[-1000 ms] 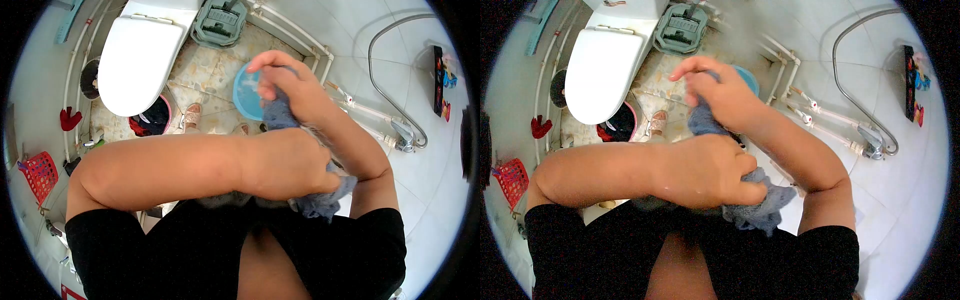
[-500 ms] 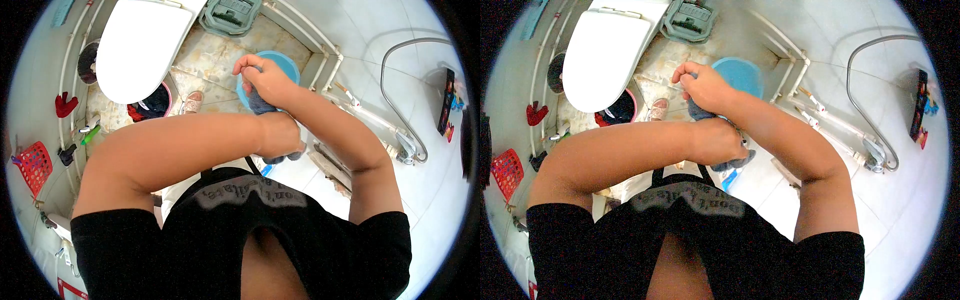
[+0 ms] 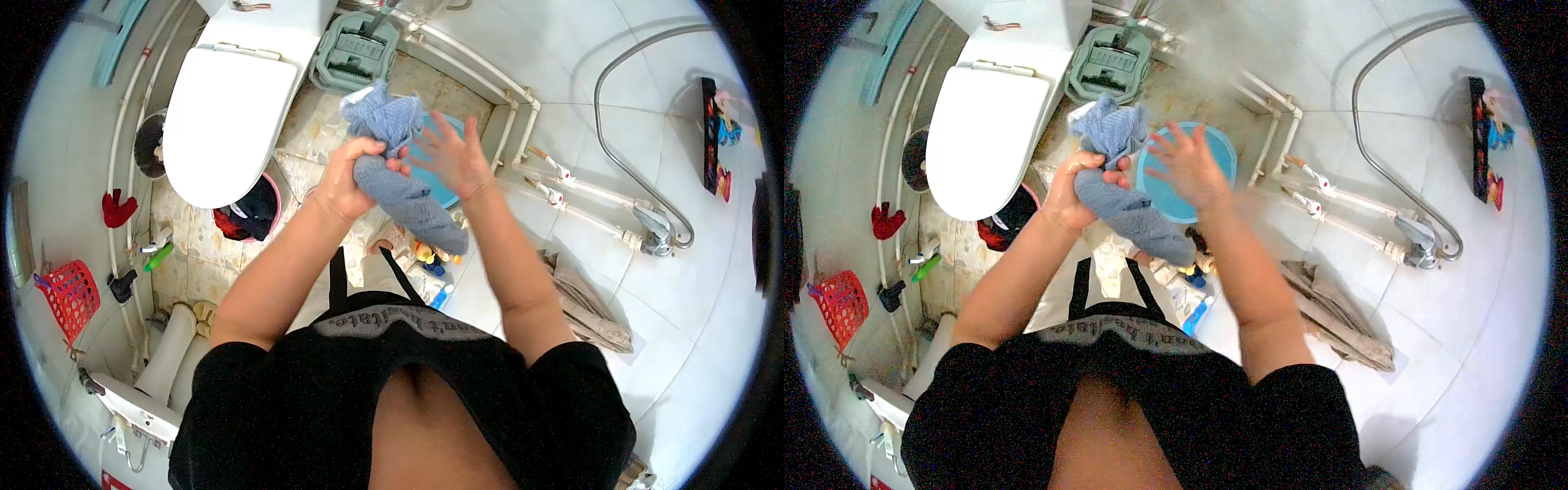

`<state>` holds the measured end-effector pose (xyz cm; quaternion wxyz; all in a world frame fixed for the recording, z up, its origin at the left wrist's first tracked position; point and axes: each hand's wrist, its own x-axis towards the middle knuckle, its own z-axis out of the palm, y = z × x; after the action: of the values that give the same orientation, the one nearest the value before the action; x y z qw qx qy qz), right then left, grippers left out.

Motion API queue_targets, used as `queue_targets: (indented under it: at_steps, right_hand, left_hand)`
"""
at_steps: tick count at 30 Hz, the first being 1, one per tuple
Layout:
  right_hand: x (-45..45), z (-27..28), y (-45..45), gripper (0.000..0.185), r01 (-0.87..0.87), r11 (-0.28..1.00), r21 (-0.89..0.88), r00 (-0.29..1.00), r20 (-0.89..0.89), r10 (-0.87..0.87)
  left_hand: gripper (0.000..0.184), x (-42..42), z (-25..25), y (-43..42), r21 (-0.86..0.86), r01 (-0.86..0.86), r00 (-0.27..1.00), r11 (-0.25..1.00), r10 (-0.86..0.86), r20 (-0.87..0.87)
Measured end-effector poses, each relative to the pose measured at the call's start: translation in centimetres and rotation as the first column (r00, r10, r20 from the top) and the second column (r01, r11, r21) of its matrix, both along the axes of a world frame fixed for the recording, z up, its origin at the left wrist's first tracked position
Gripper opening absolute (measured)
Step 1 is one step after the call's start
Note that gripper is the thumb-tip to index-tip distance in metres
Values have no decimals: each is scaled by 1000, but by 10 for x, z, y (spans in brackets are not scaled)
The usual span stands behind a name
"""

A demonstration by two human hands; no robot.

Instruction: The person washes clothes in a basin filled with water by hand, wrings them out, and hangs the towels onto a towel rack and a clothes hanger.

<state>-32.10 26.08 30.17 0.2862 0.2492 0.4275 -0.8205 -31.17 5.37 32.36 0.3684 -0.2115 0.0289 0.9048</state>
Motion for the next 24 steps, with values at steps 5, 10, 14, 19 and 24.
queue_targets:
  at_steps: [5, 10, 14, 19, 24]
  right_hand:
    - [-10, 23, -36, 61, 37, 937, -347, 973, -200, -113]
    - [-26, 65, -51, 35, -100, 765, 636, 857, -336, 391]
    - [-20, 46, -61, 34, 60, 413, 909, 696, -335, 635]
    - [-23, 80, -69, 29, -153, 317, 936, 592, -170, 788]
    - [-19, 123, -95, 20, 203, 413, 888, 69, -433, 899]
  left_hand:
    - [33, 22, 12, 16, 237, 82, 996, 968, -73, -50]
    - [35, 24, 37, 28, -598, 160, 907, 786, -356, -225]
    - [28, 15, 4, 33, -908, -32, 747, 419, -594, -300]
    - [33, 17, 12, 13, -915, -148, 522, 376, -756, -395]
    - [37, 31, -19, 11, -214, -145, 910, 966, 45, -413]
